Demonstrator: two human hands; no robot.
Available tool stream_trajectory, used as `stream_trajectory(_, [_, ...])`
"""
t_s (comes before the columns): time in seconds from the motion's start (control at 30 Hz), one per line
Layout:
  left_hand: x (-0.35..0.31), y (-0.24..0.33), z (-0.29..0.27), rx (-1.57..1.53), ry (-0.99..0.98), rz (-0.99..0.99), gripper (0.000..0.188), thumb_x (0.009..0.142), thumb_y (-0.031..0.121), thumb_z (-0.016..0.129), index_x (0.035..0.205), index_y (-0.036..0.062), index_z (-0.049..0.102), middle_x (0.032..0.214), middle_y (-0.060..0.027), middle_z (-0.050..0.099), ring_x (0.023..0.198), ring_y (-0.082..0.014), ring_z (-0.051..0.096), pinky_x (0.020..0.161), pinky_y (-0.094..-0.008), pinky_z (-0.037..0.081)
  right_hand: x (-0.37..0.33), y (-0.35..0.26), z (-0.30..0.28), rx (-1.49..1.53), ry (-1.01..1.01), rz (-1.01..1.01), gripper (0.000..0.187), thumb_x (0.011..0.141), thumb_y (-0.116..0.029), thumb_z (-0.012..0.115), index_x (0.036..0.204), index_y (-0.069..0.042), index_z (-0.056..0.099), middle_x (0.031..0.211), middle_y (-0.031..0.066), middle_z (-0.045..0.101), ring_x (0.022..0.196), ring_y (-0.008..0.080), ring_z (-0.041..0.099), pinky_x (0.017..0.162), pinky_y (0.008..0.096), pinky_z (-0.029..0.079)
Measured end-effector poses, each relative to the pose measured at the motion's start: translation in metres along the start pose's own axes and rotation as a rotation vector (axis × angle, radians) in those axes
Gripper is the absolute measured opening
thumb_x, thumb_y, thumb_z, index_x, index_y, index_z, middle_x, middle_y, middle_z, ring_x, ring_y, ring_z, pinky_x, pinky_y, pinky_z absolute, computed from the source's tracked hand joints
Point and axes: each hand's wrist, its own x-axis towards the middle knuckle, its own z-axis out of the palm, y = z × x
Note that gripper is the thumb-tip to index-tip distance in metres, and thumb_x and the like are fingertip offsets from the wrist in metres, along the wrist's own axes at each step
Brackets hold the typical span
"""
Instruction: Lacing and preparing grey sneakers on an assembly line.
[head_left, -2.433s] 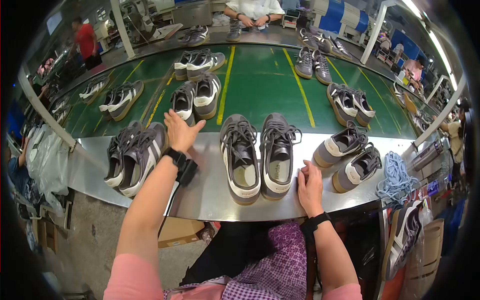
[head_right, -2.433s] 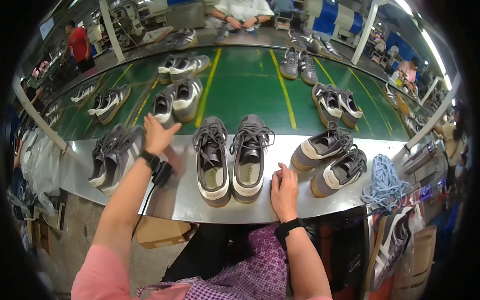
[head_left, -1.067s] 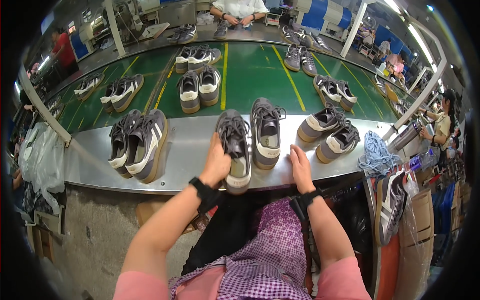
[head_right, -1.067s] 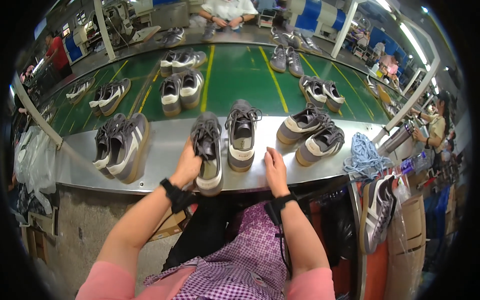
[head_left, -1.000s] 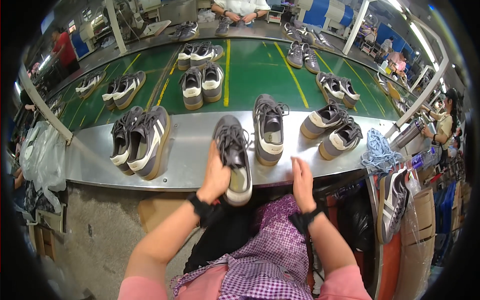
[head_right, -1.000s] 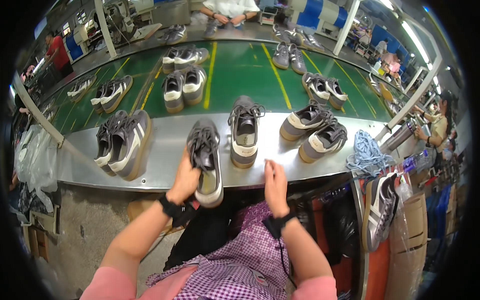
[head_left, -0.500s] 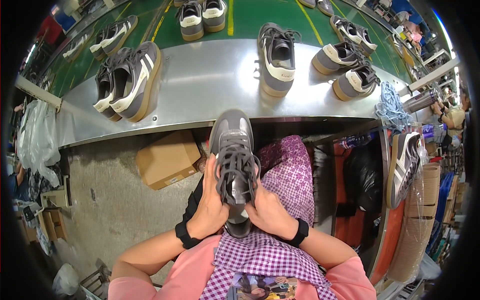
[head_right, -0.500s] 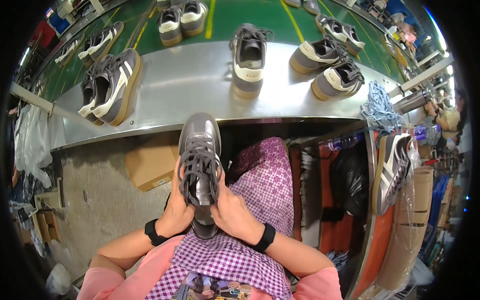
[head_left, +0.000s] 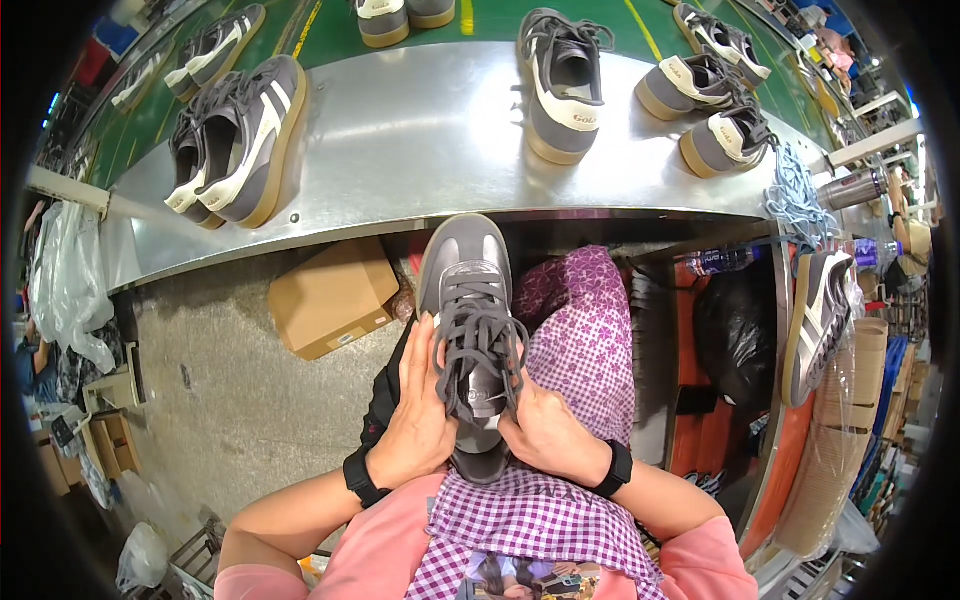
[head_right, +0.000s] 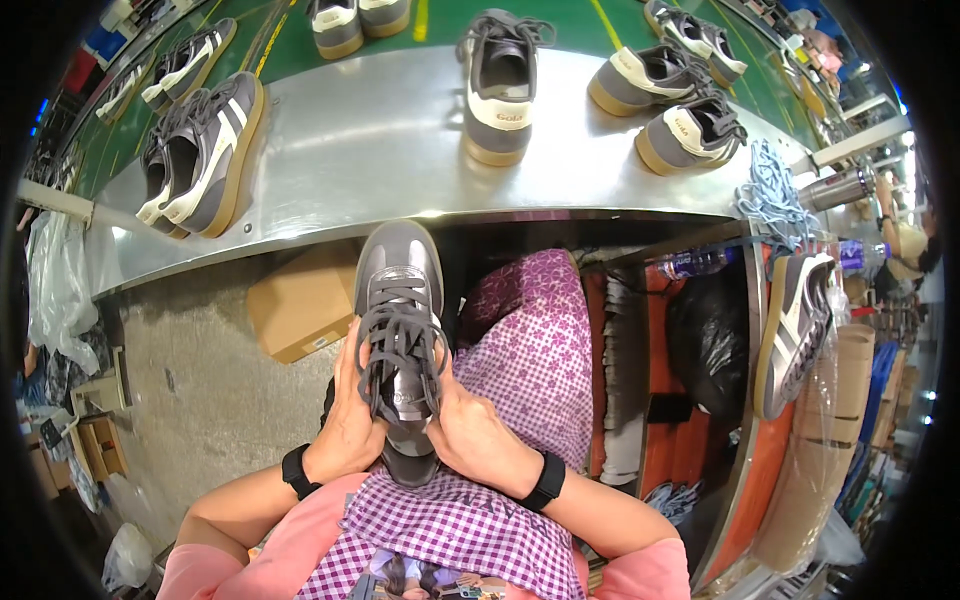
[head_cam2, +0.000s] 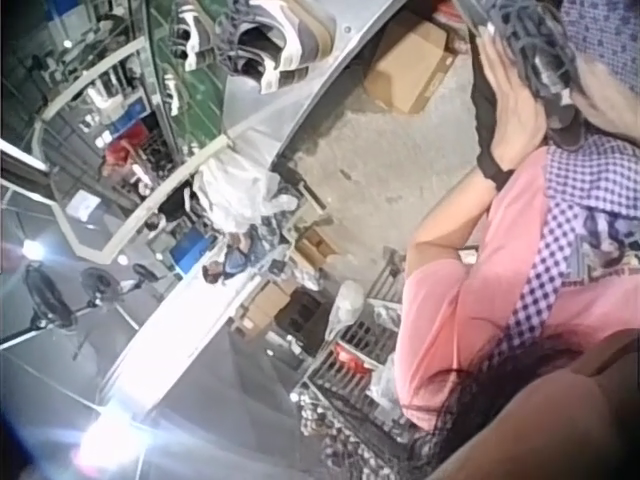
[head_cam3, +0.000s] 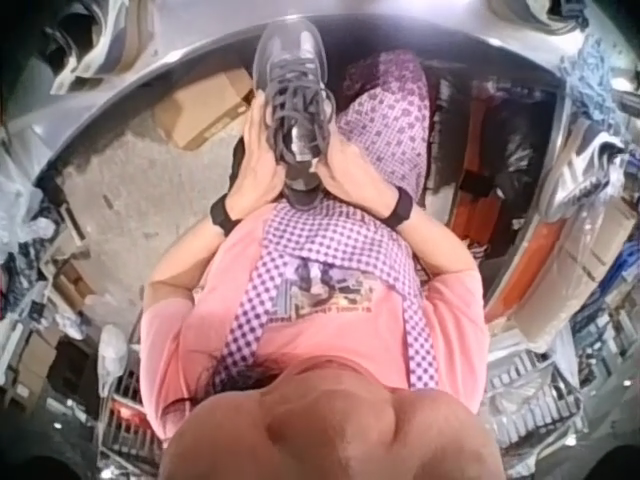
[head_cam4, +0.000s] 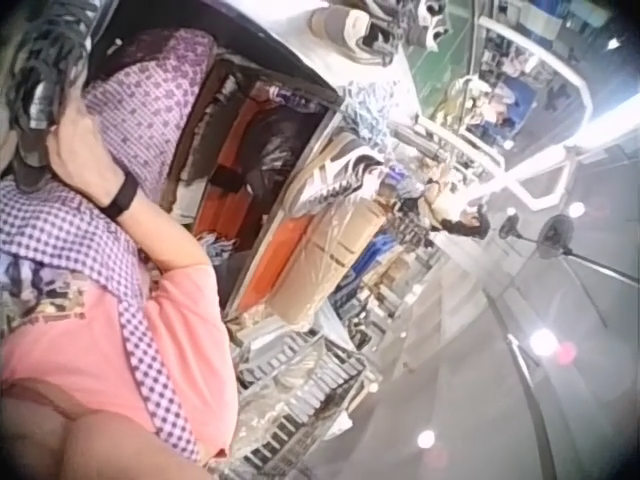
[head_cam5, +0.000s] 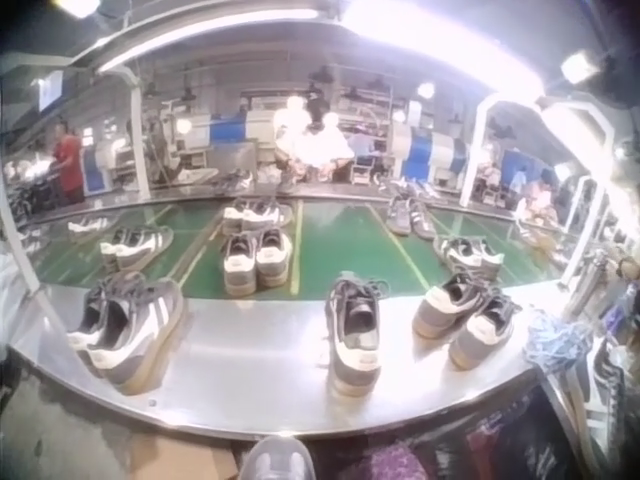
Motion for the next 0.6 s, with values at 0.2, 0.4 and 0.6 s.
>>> stream_trajectory(0.2, [0.006,-0.002,0.000,-0.010,0.009,-0.029,0.082,0.071,-0.003,0.055,0.144,-0.0068,0.020,0.152,-0.0306,0.007,0.141,-0.0497,0.010,0.116,-0.0535,0.015,0.003,0.014,0.007,-0.043,0.113,-0.115,0.085,0.079,-0.005,0.062,0.145,0.009,0.011,0.082,0.0326,0.060,0.074,0.0469,0.063,0.065,0.0491,0.053])
stream_trajectory(0.4, [0.009,0.004,-0.017,-0.023,0.182,-0.086,0.116,0.061,0.028,0.081,0.147,-0.0061,0.011,0.152,-0.0288,0.016,0.141,-0.0479,0.013,0.114,-0.0549,0.018,0.002,0.018,-0.041,0.214,-0.158,-0.013,0.085,0.085,-0.019,0.069,0.149,0.001,0.017,0.122,0.0264,0.058,0.107,0.0342,0.063,0.093,0.0379,0.049])
stream_trajectory(0.6, [0.036,0.002,-0.038,0.173,0.192,0.109,0.140,0.051,0.063,0.083,0.149,-0.0004,0.007,0.153,-0.0273,0.013,0.141,-0.0504,0.009,0.113,-0.0591,0.016,0.040,-0.003,-0.068,0.116,0.234,-0.133,0.054,0.091,-0.026,0.062,0.133,0.003,0.046,0.125,0.0227,0.054,0.117,0.0340,0.052,0.102,0.0402,0.040])
